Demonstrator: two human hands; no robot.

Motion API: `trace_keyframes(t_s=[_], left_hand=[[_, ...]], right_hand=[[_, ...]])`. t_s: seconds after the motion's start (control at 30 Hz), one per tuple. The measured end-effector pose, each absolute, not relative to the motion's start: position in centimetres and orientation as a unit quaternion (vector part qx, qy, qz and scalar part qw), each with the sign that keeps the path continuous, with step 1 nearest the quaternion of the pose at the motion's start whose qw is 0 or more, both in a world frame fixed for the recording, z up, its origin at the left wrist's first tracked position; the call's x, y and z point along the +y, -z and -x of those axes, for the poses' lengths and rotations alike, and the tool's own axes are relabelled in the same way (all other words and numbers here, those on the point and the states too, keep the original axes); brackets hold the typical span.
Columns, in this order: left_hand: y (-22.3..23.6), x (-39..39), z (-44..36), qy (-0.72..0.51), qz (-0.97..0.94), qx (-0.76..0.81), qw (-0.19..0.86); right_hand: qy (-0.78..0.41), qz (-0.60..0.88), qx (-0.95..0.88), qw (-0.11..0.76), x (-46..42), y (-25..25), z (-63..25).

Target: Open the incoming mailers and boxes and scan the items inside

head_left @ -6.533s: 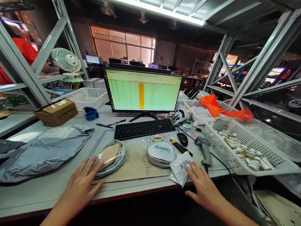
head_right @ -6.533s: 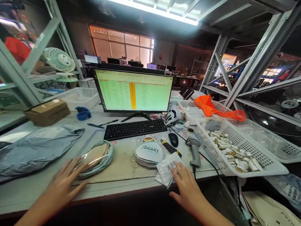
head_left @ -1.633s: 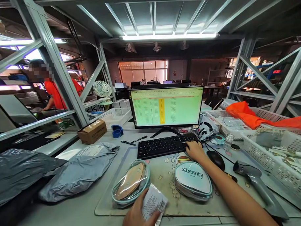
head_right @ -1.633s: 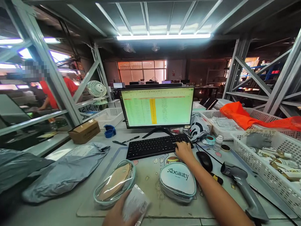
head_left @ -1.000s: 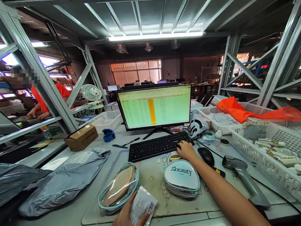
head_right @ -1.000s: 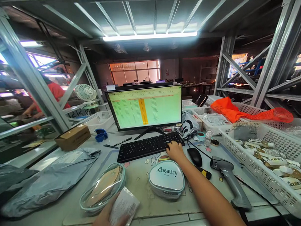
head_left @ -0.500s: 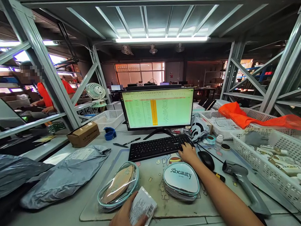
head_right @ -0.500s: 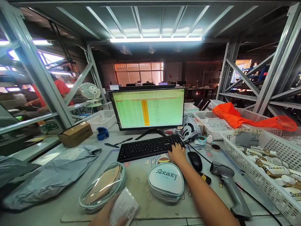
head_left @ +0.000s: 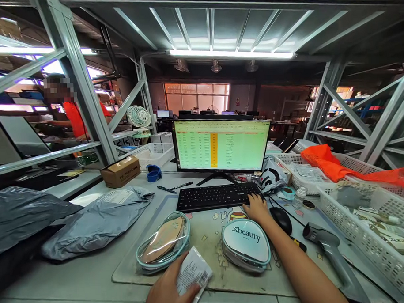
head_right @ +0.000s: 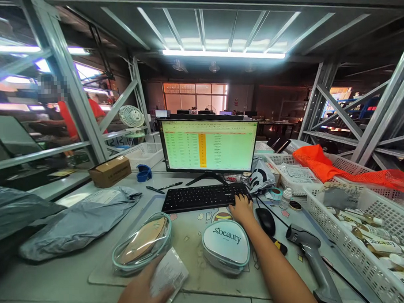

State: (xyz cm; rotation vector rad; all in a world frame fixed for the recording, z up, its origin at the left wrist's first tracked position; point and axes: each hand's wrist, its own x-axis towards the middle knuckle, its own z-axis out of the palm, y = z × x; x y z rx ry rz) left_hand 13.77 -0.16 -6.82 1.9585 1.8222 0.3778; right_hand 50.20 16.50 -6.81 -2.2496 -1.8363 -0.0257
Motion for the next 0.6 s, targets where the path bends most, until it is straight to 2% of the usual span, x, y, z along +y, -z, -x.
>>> trace_keyframes(t_s=[0.37,0.6], left_hand=[[6.0,-0.3,-13.5,-0.116,-0.744,0.615,0.233],[5.8,-0.4,-13.2,-0.135,-0.748,0.600,0.249]], right_hand=[[0.023,0.746,-0.649,0.148,15.6,4.6,-48.8],[-0.016,0.712,-0.693,0.116,20.7,3.0,-45.8]])
